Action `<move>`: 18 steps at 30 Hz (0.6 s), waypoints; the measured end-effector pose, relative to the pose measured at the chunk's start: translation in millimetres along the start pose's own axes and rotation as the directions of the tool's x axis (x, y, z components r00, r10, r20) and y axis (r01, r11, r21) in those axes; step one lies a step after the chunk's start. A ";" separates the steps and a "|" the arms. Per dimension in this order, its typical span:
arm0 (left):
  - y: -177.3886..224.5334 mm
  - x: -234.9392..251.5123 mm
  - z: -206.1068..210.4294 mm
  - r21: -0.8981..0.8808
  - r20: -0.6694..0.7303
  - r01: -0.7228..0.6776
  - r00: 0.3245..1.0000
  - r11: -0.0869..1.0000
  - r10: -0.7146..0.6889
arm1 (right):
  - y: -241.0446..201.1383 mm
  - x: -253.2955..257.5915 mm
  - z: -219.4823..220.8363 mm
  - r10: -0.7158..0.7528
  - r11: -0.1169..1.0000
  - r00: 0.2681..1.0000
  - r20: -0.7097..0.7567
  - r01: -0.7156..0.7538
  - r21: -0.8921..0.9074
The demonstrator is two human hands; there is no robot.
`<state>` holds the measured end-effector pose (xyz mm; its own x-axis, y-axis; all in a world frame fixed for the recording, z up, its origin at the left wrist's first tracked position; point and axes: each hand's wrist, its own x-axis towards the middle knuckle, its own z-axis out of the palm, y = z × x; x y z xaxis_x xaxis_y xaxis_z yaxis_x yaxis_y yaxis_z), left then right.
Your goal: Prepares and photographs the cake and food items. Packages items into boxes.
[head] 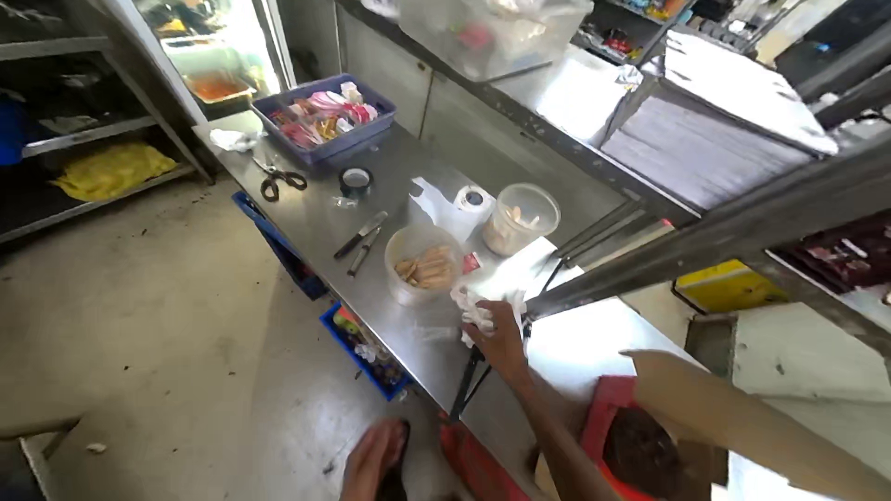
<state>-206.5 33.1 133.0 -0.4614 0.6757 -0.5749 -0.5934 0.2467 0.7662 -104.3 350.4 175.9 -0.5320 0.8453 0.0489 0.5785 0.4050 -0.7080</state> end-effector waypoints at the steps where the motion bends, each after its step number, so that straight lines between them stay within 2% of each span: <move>1: 21.1 20.3 24.7 -0.028 0.126 0.001 0.992 1.000 0.003 | -13.8 -33.8 -6.5 -0.007 0.998 1.000 0.009 0.007 0.059; 2: 42.1 38.8 47.5 -0.042 0.271 0.042 0.962 0.998 -0.029 | -25.4 -64.7 -11.5 -0.010 0.994 1.000 0.019 0.008 0.108; 4: 74.6 61.4 86.3 0.012 0.511 0.156 0.848 0.988 -0.140 | -38.6 -113.7 -15.8 -0.001 0.987 0.999 0.033 -0.004 0.160; 6: 94.6 65.5 114.1 0.186 0.610 0.188 0.747 0.964 -0.264 | -38.0 -143.4 -17.2 0.036 0.980 0.999 0.017 -0.039 0.194; 8: 97.7 65.2 132.3 0.379 0.622 0.156 0.687 0.912 -0.376 | -27.6 -160.9 -20.0 0.075 0.973 0.996 -0.056 -0.061 0.221; 11: 84.7 60.6 151.4 0.538 0.592 0.122 0.650 0.834 -0.477 | -13.7 -183.1 -29.2 0.156 0.967 0.982 -0.106 -0.130 0.219; 16: 69.0 60.5 176.6 0.665 0.560 0.125 0.568 0.736 -0.603 | 2.2 -194.5 -60.1 0.387 0.908 0.920 -0.062 -0.369 0.197; 18: 68.7 57.6 182.8 0.696 0.575 0.059 0.552 0.716 -0.604 | 10.8 -194.8 -68.3 0.429 0.890 0.902 -0.047 -0.413 0.194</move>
<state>-153.3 215.9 205.0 0.4829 0.6232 -0.6152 0.0066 0.6999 0.7142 47.8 213.9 206.9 -0.2021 0.9528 -0.2265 0.6144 -0.0567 -0.7870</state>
